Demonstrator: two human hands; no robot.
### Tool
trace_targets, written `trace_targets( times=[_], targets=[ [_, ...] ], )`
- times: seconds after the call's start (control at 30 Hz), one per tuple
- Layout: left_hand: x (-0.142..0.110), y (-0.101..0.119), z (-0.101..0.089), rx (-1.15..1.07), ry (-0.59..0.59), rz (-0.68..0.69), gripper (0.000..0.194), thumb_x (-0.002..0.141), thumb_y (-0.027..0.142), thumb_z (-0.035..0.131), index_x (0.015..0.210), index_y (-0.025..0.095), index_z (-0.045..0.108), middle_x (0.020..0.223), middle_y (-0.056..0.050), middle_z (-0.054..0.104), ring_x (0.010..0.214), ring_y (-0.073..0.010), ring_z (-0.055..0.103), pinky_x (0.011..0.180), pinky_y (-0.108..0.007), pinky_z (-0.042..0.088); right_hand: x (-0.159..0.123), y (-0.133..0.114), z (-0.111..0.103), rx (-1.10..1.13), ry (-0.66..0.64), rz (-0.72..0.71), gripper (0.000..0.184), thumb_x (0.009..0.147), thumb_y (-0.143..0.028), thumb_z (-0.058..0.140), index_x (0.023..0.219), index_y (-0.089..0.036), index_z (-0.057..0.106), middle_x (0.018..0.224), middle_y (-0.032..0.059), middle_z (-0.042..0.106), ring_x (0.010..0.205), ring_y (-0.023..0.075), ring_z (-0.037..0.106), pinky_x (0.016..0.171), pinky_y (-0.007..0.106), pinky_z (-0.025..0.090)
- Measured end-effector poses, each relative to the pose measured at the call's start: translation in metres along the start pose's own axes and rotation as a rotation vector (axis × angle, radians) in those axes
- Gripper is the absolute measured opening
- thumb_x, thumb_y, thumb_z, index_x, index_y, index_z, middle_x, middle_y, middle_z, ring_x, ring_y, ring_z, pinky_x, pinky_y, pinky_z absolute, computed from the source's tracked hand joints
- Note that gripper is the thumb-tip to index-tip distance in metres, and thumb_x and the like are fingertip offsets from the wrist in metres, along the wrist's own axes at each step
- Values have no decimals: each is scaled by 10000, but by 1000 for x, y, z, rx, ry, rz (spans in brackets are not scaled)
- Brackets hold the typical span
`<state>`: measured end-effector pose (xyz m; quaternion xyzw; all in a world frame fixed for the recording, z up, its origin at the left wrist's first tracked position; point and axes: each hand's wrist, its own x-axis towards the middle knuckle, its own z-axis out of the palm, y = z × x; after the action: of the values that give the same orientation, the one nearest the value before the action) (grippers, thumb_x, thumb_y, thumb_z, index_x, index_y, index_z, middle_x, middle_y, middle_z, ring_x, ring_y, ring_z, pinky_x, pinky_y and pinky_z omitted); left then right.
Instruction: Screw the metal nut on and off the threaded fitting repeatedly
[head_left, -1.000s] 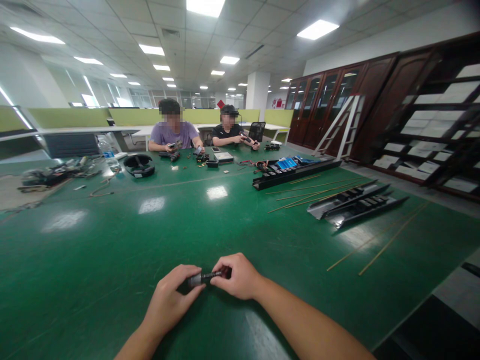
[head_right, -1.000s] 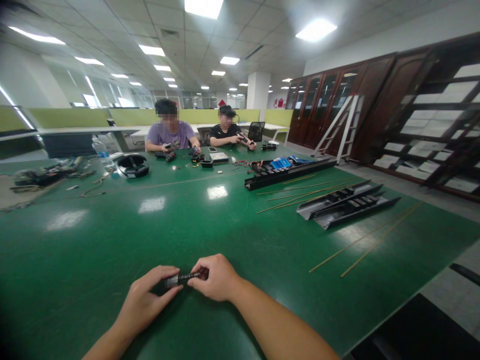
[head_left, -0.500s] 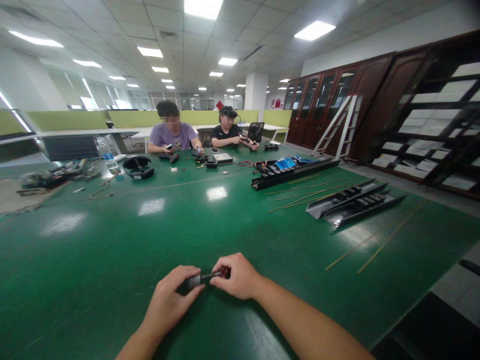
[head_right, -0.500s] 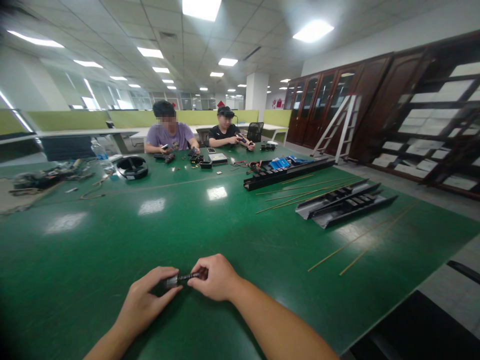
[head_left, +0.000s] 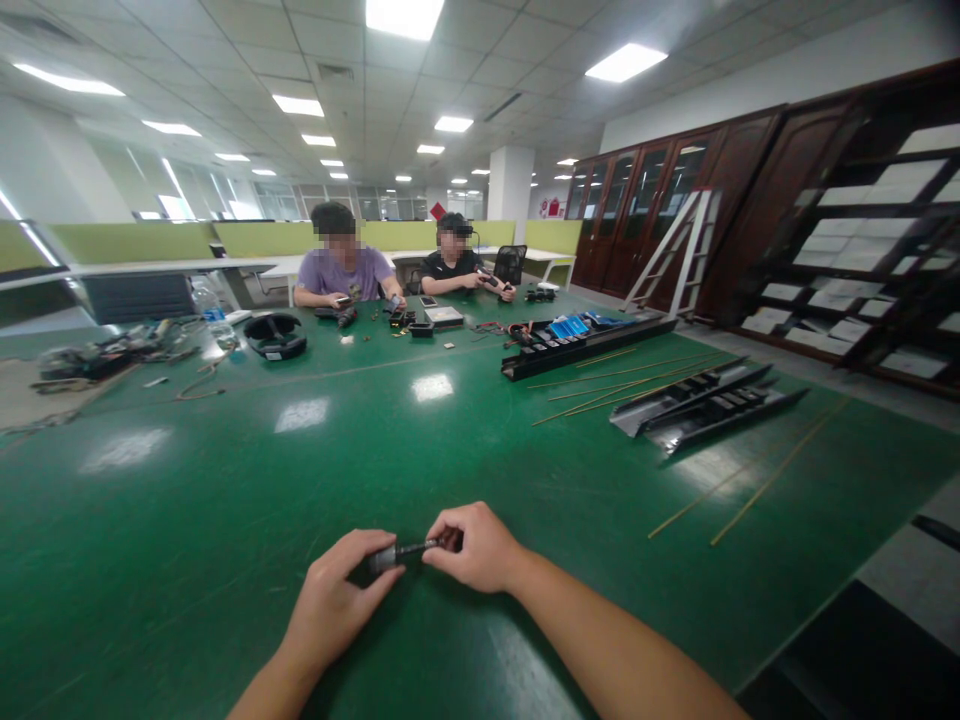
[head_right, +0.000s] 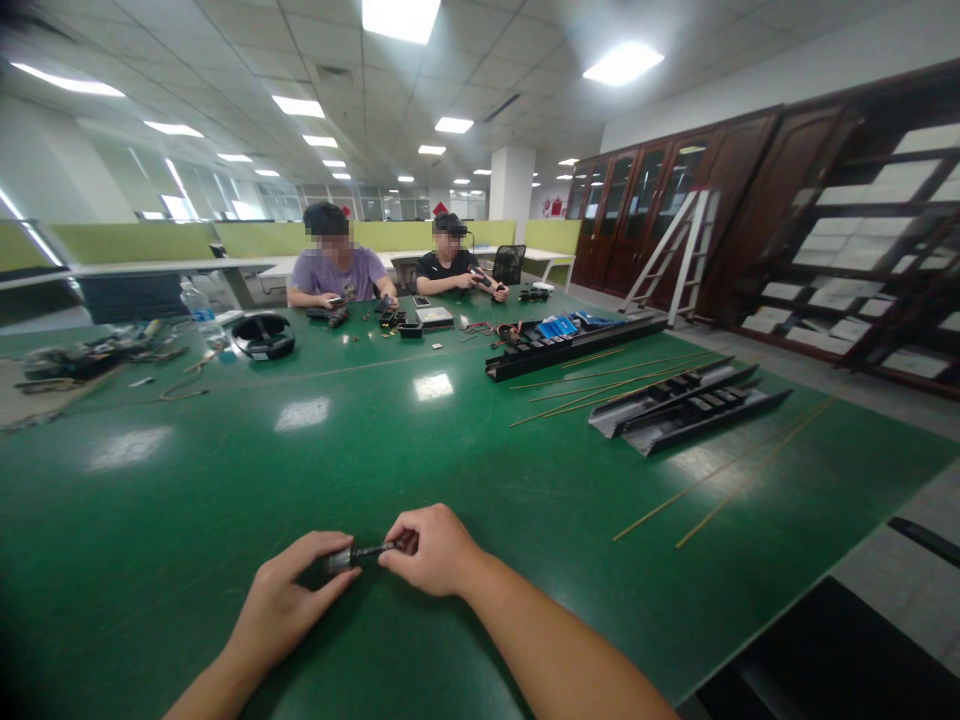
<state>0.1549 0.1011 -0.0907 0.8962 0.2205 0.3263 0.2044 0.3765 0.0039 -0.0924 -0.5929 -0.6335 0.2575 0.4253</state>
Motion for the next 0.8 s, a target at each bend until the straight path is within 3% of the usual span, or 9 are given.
trace_targets(
  times=[0.8],
  targets=[
    [-1,1,-1,5,2,-14,258,848,350,704,1078,245,653,1029,-40,704,946,-202,681,856,-307,566,-1,-1,-6,10,12,-30,142,755,-267,709,848,-161,718,707,22,694,603,124,621,587,207,474]
  ],
)
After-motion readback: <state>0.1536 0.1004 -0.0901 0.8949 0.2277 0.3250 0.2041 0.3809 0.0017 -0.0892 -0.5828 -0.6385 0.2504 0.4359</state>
